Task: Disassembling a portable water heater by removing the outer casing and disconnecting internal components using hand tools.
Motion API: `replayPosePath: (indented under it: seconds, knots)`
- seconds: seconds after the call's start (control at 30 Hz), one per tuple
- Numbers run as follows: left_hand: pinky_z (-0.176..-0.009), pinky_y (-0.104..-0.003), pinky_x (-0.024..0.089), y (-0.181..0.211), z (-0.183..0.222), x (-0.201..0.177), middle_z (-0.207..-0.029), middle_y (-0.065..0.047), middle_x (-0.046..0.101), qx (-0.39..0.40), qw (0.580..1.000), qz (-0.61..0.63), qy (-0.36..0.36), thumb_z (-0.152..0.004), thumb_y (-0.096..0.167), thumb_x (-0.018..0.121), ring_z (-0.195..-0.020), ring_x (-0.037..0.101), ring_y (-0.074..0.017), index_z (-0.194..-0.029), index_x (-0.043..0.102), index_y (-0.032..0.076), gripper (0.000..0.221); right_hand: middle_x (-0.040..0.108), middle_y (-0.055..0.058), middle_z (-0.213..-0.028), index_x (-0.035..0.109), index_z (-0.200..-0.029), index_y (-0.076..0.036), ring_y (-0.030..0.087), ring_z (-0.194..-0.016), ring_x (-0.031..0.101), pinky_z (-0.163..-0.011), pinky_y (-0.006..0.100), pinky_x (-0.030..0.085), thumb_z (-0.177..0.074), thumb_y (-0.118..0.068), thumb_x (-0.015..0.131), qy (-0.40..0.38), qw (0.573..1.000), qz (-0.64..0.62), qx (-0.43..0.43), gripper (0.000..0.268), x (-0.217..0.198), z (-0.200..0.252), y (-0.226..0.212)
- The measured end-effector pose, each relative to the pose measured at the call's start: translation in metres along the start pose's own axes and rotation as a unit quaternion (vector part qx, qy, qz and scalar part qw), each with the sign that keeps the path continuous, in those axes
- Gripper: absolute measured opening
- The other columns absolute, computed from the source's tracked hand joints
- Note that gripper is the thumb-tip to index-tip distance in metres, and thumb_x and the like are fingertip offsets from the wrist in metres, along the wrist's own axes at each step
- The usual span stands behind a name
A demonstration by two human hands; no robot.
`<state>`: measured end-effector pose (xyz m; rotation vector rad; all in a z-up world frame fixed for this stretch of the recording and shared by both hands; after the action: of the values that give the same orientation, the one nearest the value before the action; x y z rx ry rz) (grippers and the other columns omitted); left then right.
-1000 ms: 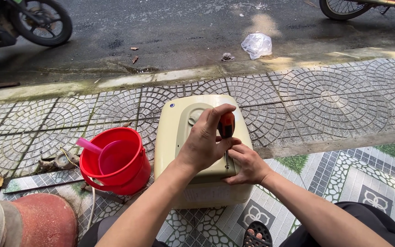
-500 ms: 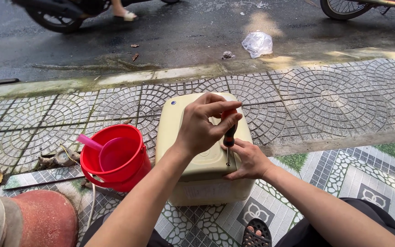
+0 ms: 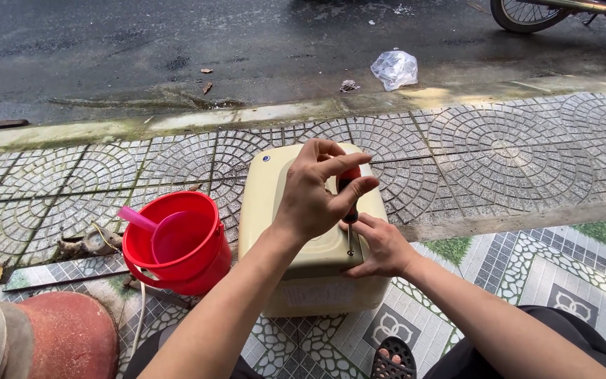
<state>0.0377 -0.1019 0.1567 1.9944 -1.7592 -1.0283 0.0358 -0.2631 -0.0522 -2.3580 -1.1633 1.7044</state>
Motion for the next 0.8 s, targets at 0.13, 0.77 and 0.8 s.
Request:
replayPosePath:
  seconds: [0.13, 0.77, 0.8]
  knots:
    - [-0.092, -0.035, 0.059, -0.004, -0.004, 0.005, -0.092, 0.003, 0.077, -0.004, 1.000, -0.011, -0.024, -0.089, 0.018, 0.076, -0.102, 0.073, -0.0165, -0.113, 0.078, 0.024, 0.024, 0.067, 0.003, -0.114, 0.067, -0.120, -0.025, 0.034, -0.099, 0.072, -0.086, 0.046, 0.061, -0.038, -0.057, 0.098, 0.006, 1.000, -0.001, -0.007, 0.093, -0.005, -0.002, -0.008]
    - [-0.089, -0.032, 0.059, -0.024, -0.012, 0.003, -0.092, 0.001, 0.074, -0.083, 0.994, 0.020, -0.066, -0.085, 0.023, 0.079, -0.102, 0.070, -0.0160, -0.111, 0.080, 0.027, 0.027, 0.060, 0.001, -0.132, 0.061, -0.129, -0.029, 0.039, -0.116, 0.065, -0.096, 0.055, 0.058, -0.047, -0.045, 0.100, -0.222, 0.974, -0.013, 0.045, 0.093, -0.031, -0.028, -0.031]
    - [-0.089, -0.032, 0.060, -0.022, -0.015, 0.003, -0.093, -0.002, 0.075, -0.082, 0.993, 0.029, -0.074, -0.083, 0.021, 0.080, -0.101, 0.071, -0.0178, -0.112, 0.080, 0.026, 0.029, 0.058, -0.001, -0.136, 0.060, -0.130, -0.029, 0.039, -0.120, 0.063, -0.100, 0.057, 0.056, -0.052, -0.043, 0.099, -0.279, 0.958, -0.003, 0.063, 0.088, -0.032, -0.030, -0.031]
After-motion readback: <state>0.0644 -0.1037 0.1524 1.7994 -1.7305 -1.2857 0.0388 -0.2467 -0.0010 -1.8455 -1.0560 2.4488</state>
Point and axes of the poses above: each hand's wrist, its own z-axis away from the middle knuckle, its own x-axis out of the palm, y = z × x, the point moved 8 cm from there along -z, towards the middle knuckle
